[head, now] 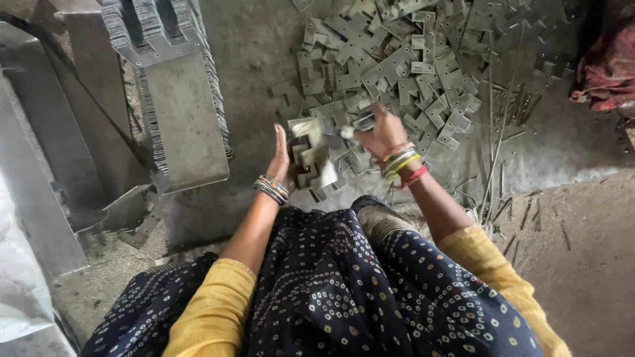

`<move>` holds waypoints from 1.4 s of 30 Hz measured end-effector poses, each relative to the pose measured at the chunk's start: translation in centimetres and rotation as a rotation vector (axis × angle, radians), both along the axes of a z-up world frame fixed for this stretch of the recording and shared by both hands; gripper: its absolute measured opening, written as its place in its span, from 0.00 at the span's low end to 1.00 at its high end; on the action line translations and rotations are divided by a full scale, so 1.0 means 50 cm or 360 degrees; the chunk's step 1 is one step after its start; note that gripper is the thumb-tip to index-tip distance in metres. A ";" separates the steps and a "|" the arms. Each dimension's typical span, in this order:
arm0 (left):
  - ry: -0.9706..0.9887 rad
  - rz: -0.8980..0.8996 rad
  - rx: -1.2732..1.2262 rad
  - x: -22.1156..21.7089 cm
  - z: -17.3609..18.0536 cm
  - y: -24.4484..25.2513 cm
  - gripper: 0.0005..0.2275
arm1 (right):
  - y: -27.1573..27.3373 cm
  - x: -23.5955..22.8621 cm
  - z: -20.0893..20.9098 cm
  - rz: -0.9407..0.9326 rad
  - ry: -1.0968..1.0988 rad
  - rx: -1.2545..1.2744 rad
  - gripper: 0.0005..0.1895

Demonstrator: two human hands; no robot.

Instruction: The person sits on the floor and sorts small metal parts from a large pile. They pick up individual pieces, inspect them, and place them into a white sack or onto a metal tray. The person uses a small tool to assist in handling the parts.

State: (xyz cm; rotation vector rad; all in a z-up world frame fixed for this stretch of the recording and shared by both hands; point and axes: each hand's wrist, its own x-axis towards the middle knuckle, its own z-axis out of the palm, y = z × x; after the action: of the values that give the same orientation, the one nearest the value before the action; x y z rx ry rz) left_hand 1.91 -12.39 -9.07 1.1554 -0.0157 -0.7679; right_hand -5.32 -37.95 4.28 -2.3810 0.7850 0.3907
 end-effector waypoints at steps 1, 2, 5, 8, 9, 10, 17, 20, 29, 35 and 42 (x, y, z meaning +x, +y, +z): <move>0.0000 -0.0011 0.0065 -0.001 -0.001 0.001 0.47 | -0.007 0.006 -0.008 -0.0094 0.0222 -0.0161 0.41; 0.0233 -0.0016 0.0069 -0.003 0.004 0.002 0.47 | -0.014 0.009 -0.021 0.0013 0.0065 -0.0370 0.41; 0.0747 -0.0043 0.0075 -0.001 0.046 0.013 0.48 | -0.046 0.013 -0.073 0.0172 -0.0224 -0.0696 0.39; 0.0797 -0.0083 -0.0045 0.002 0.081 0.027 0.49 | -0.071 0.014 -0.093 0.0048 -0.0163 -0.0465 0.33; 0.0789 -0.0115 -0.0128 0.005 0.083 0.030 0.49 | -0.069 0.007 -0.088 0.0042 -0.0160 -0.0407 0.28; 0.0782 -0.0147 -0.0211 0.008 0.080 0.033 0.49 | -0.064 0.002 -0.076 0.0036 -0.0156 -0.0350 0.23; 0.0326 -0.0090 0.0104 0.044 0.030 0.042 0.48 | 0.055 0.009 0.034 0.1085 -0.0803 -0.0568 0.28; 0.0604 0.0000 0.0017 0.037 0.063 0.052 0.48 | 0.049 0.068 0.026 0.1185 -0.0761 -0.0879 0.31; 0.0746 -0.0037 -0.0067 0.034 0.102 0.082 0.48 | 0.024 0.116 0.069 0.0695 -0.0239 -0.0227 0.25; 0.0767 0.0158 -0.0246 0.029 0.026 0.076 0.46 | 0.080 0.130 0.102 0.0570 0.0135 -0.0065 0.33; 0.0853 0.0122 -0.0024 0.027 0.075 0.106 0.44 | 0.082 0.126 -0.020 0.0753 -0.0234 -0.0589 0.34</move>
State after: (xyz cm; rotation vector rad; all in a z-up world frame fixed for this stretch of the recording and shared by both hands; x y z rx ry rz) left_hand 3.25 -7.10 -5.31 0.9012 0.4658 -0.9856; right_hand 0.99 -33.83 3.31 -2.9049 0.2292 0.2670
